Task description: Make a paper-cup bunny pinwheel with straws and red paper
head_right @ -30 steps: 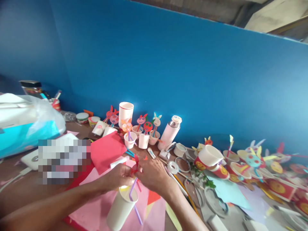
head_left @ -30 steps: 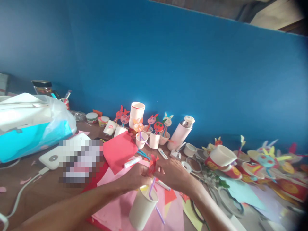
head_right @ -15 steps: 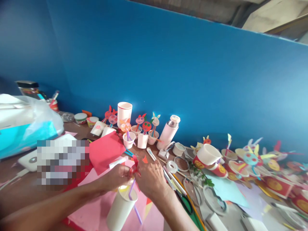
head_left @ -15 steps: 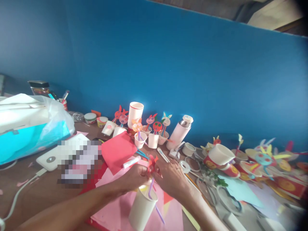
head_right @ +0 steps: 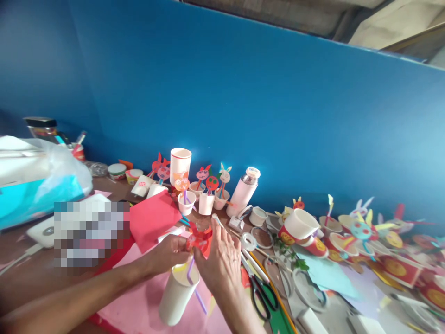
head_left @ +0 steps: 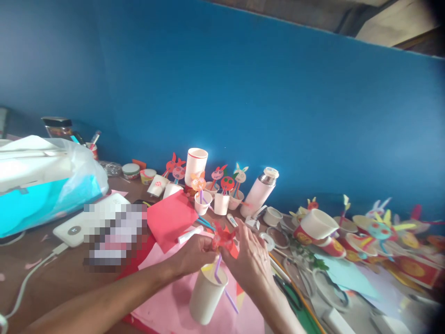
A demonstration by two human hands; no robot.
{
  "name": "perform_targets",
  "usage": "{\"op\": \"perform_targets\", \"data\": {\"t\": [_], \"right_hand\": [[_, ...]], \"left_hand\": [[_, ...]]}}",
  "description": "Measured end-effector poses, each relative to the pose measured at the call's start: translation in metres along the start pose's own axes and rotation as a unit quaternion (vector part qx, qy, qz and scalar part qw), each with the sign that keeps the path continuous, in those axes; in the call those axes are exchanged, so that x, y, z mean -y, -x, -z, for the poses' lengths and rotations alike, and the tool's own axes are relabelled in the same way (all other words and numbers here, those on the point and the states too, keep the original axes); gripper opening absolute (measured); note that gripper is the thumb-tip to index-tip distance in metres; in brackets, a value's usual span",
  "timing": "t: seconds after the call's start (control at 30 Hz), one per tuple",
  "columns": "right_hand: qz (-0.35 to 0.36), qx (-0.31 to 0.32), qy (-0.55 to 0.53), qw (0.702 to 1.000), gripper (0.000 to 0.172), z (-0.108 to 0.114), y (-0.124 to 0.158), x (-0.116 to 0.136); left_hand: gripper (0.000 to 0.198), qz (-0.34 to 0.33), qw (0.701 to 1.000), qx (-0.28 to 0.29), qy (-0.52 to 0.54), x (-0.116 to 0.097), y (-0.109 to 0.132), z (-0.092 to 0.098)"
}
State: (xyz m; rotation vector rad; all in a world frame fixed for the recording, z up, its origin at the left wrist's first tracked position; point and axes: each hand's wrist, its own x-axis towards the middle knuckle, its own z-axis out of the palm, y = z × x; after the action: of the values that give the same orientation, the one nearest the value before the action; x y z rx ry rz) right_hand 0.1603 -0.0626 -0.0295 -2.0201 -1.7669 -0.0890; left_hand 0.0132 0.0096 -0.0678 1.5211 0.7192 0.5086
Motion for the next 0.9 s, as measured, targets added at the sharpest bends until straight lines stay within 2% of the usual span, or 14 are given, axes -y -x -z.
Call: {"op": "perform_targets", "data": {"t": [0.23, 0.4, 0.6, 0.73, 0.9], "right_hand": [[-0.074, -0.004, -0.180, 0.981, 0.073, -0.012, 0.007, -0.008], [-0.105, 0.003, -0.264, 0.959, 0.073, -0.017, 0.012, -0.002], [-0.100, -0.014, -0.312, 0.945, 0.070, -0.017, 0.013, 0.005], [-0.102, 0.011, -0.331, 0.938, 0.071, -0.017, 0.013, 0.004], [-0.092, 0.032, -0.318, 0.943, 0.068, -0.017, 0.011, -0.001]], "left_hand": [[0.018, -0.022, 0.999, 0.028, 0.035, -0.009, 0.005, -0.002], [0.022, -0.010, 0.999, 0.013, 0.043, -0.005, 0.005, -0.003], [0.017, -0.008, 0.998, 0.023, 0.058, -0.008, 0.005, -0.003], [0.017, -0.001, 0.997, 0.023, 0.071, -0.009, 0.006, -0.004], [0.017, -0.009, 0.996, 0.036, 0.084, -0.008, 0.006, -0.004]]}}
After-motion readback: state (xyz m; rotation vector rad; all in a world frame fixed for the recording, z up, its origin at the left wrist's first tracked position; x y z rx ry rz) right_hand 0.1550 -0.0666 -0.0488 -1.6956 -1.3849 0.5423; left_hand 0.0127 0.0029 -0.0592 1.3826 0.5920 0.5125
